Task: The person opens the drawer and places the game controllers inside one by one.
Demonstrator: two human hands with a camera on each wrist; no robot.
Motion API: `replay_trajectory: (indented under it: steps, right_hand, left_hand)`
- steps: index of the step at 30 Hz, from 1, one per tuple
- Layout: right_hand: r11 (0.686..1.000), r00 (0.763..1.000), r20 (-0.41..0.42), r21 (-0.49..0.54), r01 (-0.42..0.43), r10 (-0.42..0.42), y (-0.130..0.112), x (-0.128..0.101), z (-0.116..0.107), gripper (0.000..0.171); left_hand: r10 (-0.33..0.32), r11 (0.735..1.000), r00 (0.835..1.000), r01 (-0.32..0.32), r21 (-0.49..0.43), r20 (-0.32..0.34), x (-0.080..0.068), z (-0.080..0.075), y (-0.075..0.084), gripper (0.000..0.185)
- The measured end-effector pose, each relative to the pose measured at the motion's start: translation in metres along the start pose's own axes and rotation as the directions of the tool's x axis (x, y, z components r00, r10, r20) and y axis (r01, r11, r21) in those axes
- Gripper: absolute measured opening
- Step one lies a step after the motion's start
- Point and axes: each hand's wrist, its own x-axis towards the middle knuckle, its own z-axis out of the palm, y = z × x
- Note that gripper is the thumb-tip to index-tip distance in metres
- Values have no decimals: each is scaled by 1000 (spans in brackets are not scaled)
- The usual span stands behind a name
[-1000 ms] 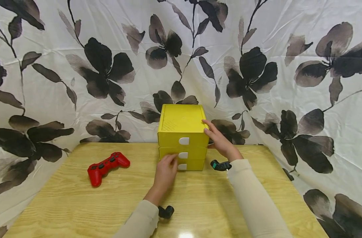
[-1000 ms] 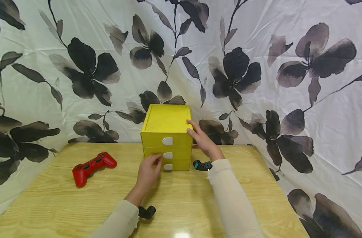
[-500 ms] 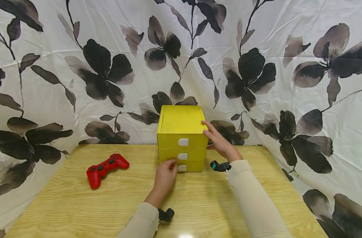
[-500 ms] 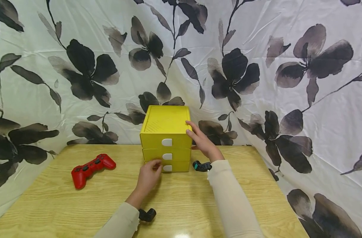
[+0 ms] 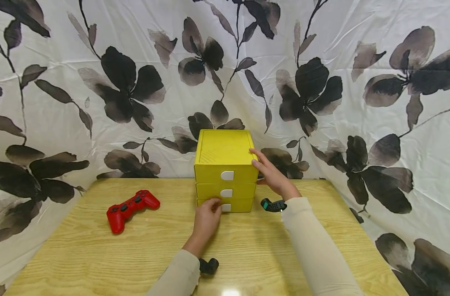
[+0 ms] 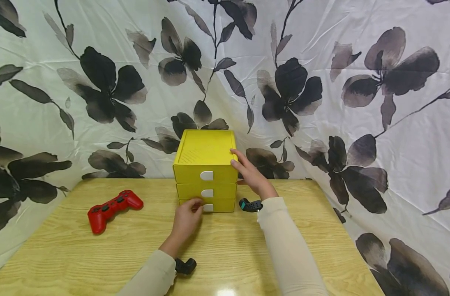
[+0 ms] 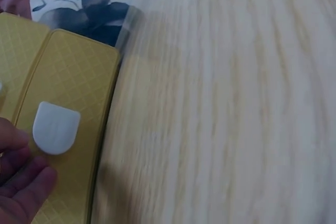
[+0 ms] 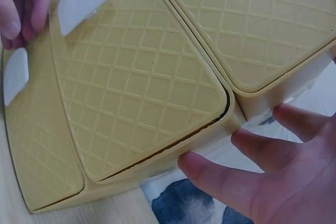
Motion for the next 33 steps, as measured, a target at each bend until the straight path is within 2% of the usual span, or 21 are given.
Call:
replay_trajectory:
  steps: [9, 17, 22, 27, 33]
  right_hand:
    - [1000, 1000, 0, 15, -4, 4, -2, -1, 1, 55]
    - [1000, 1000, 5, 14, 4, -4, -2, -2, 0, 56]
    - [1000, 1000, -1, 16, 3, -3, -2, -1, 0, 56]
    - [1000, 1000, -1, 18, 0, 0, -2, -1, 0, 55]
    - [1000, 1000, 13, 25, -2, 1, -2, -1, -1, 56]
  left_hand:
    - [-31, 999, 1000, 30, -10, -7, -1, 7, -1, 11]
    - [-10, 1000, 999, 9, -16, -47, -2, 13, 1, 11]
    - [16, 1000, 997, -14, 27, -74, -1, 16, 1, 11]
    - [71, 995, 992, -64, 74, -106, -1, 19, 1, 10]
    - [69, 994, 994, -62, 87, -87, -2, 19, 2, 10]
